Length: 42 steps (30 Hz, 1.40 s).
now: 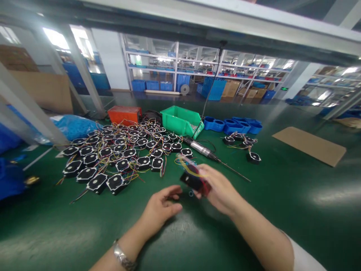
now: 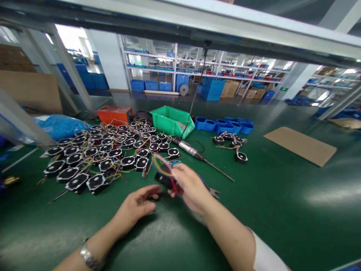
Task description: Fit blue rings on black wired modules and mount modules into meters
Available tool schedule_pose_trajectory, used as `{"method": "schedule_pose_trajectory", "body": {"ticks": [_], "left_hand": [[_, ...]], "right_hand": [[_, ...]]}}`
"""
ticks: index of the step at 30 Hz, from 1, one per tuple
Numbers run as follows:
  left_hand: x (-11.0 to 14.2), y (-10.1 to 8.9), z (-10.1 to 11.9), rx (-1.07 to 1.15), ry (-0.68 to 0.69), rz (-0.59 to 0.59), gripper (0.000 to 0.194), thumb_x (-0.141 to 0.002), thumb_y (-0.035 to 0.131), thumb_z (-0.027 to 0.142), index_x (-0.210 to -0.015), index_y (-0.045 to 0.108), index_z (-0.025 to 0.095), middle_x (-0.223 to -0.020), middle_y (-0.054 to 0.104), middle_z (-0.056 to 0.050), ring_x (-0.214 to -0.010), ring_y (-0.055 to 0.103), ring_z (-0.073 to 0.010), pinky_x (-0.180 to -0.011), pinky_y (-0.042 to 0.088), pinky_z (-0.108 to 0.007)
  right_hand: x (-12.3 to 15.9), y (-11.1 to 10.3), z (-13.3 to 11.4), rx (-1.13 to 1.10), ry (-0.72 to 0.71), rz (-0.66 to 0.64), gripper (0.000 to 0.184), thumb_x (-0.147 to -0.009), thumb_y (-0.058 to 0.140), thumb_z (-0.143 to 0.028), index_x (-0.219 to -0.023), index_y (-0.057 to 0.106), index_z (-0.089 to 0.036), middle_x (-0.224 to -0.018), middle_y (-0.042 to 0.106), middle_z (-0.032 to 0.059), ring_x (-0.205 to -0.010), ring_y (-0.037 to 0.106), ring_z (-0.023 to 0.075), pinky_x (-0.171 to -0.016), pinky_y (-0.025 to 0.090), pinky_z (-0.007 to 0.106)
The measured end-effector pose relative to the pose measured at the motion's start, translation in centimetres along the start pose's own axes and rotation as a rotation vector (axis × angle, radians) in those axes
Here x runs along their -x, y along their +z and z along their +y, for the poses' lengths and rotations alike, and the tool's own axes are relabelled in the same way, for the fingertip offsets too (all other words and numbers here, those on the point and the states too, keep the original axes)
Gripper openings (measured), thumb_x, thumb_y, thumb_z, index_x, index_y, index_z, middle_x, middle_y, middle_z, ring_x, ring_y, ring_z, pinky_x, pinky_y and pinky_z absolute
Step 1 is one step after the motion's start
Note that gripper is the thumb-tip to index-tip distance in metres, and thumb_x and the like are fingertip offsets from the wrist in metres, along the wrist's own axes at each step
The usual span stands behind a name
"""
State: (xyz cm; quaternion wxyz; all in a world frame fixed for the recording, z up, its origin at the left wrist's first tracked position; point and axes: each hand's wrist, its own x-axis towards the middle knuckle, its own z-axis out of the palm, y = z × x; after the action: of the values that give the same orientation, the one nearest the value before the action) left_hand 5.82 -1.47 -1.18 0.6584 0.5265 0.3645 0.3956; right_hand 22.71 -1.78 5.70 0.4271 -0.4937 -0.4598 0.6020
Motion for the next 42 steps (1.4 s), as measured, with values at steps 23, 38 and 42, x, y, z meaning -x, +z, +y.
{"method": "schedule_pose_trajectory", "body": {"ticks": [23,38,42], "left_hand": [[-1.1,-1.5,0.4,0.52,-0.17,0.227,0.025,-0.073,0.055,0.031,-0.086,0.052,0.01,-0.076,0.064,-0.011,-0.062,0.059,-0.0163,-0.057,0.046,-0.027],[-1.0,-1.6,0.4,0.501,-0.171,0.186,0.026,-0.073,0.054,0.032,-0.087,0.053,0.009,-0.077,0.063,-0.011,-0.064,0.059,-0.0161,-0.059,0.044,-0.028],[-1.0,-1.6,0.4,0.511,-0.176,0.187,0.027,-0.072,0.056,0.032,-0.087,0.053,0.009,-0.078,0.063,-0.011,-0.063,0.059,-0.016,-0.059,0.044,-0.028]], "right_hand": [[-9.2,-2.8,5.5,1.469,-0.372,0.181,0.036,-0.078,0.048,-0.032,-0.109,0.05,-0.015,-0.107,0.046,0.0077,-0.103,0.04,0.0156,-0.092,0.031,0.027],[-8.0,-3.3,4.4,1.489,-0.354,-0.001,0.029,-0.078,0.049,-0.03,-0.103,0.056,-0.019,-0.104,0.047,0.0059,-0.099,0.043,0.0145,-0.089,0.033,0.026],[-7.5,-4.3,3.3,1.456,-0.28,-0.036,0.018,-0.078,0.048,-0.028,-0.087,0.061,-0.018,-0.092,0.053,0.0035,-0.089,0.048,0.0121,-0.083,0.037,0.023]]}}
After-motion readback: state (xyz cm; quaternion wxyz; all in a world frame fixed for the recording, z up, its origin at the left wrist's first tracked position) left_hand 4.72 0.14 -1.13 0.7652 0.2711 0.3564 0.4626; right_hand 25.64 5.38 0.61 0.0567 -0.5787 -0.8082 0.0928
